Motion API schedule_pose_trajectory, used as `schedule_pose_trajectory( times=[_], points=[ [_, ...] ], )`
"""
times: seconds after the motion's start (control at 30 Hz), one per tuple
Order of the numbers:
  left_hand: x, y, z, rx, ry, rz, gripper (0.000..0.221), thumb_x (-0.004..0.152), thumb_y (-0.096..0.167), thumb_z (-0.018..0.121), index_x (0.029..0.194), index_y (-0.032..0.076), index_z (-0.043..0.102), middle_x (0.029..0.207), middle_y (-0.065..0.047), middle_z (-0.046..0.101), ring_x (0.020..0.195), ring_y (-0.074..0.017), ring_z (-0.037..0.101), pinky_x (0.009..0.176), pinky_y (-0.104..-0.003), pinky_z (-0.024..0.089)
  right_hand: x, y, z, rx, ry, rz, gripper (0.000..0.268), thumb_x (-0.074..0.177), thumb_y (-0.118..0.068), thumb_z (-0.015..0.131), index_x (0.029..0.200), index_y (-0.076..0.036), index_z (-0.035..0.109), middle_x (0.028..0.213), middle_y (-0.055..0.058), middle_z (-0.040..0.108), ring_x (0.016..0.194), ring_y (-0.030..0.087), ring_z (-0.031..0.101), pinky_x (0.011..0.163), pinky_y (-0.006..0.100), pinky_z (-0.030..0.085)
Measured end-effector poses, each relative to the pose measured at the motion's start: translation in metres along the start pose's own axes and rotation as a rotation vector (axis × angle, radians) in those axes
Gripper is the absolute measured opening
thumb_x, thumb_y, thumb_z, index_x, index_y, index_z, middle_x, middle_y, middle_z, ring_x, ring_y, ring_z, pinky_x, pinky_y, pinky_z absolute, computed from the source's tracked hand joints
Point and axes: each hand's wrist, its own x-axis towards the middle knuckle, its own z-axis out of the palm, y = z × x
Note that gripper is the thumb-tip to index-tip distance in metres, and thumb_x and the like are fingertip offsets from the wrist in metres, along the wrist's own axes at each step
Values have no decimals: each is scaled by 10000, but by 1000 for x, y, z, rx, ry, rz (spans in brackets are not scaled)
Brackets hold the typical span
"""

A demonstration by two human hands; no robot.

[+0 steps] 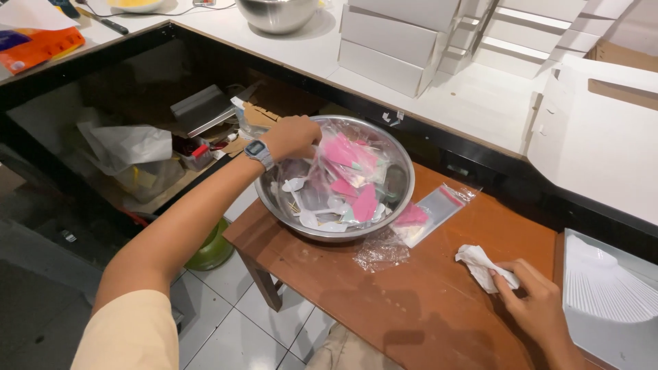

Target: Wrapping individual plastic spoons in small pieces of paper and organizing them on a tray.

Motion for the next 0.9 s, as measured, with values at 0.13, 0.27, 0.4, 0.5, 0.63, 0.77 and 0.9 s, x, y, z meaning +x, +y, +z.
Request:
schedule_pose_trajectory(
  times=[0.13, 0.27, 0.4, 0.5, 0.63, 0.77, 0.9],
  points=[
    [-17, 34, -65, -143, -85, -69, 359, 804, 242, 622, 610, 126, 343, 542, 0, 318, 518, -165, 282, 488, -362, 196, 1, -3, -1, 3, -6, 13, 120, 911, -142, 719, 985, -49, 740, 898, 44, 738, 776, 154, 661, 694, 294, 480],
    [-28, 78, -101, -465, 106, 28, 354, 894, 403, 560, 931, 83, 706, 1181, -55, 660, 899, -175, 604, 771, -344, 455, 1, -7, -2, 39, 18, -1, 96, 924, -134, 704, 969, -55, 735, 882, 28, 730, 771, 142, 653, 697, 281, 471],
    [-39, 142, -102, -890, 206, 272, 295, 1025, 180, 509, 735, 161, 456, 696, 41, 758, 625, -91, 805, 449, -114, 381, 3, -23, -1, 228, 75, 287, 85, 966, -149, 670, 962, -72, 708, 977, 14, 714, 836, 131, 603, 592, 267, 404],
    [-48, 205, -84, -1047, 345, 472, 315, 943, 388, 670, 778, 176, 507, 703, 74, 479, 591, -39, 336, 571, -205, 269, 0, -1, 4, 494, 193, 500, 188, 1041, -236, 631, 994, -64, 571, 825, 37, 559, 737, 126, 495, 647, 267, 364],
    [-31, 256, -5, -1120, 117, 530, 545, 834, 405, 798, 1274, 118, 650, 1096, -158, 663, 844, -244, 643, 761, -384, 546, 11, -11, 10, 898, 452, 619, 159, 1138, -148, 538, 1125, -10, 461, 990, 95, 602, 836, 216, 667, 737, 428, 638],
    [-11, 292, 82, -1496, -173, 317, 684, 914, 21, 660, 1538, 67, 383, 1269, -248, 601, 517, -216, 671, 365, -237, 545, 9, 8, 12, 781, 484, 696, 223, 1107, -118, 530, 1274, 29, 536, 1103, 127, 565, 933, 210, 602, 801, 454, 615],
    [4, 295, 138, -1569, -188, 50, 547, 888, 172, 791, 1353, -25, 582, 1006, -142, 760, 305, -118, 529, 251, -199, 365, 12, -14, -11, 472, 439, 699, 183, 1075, -145, 616, 1185, -60, 735, 1072, 151, 716, 1056, 199, 616, 992, 450, 517]
  ],
)
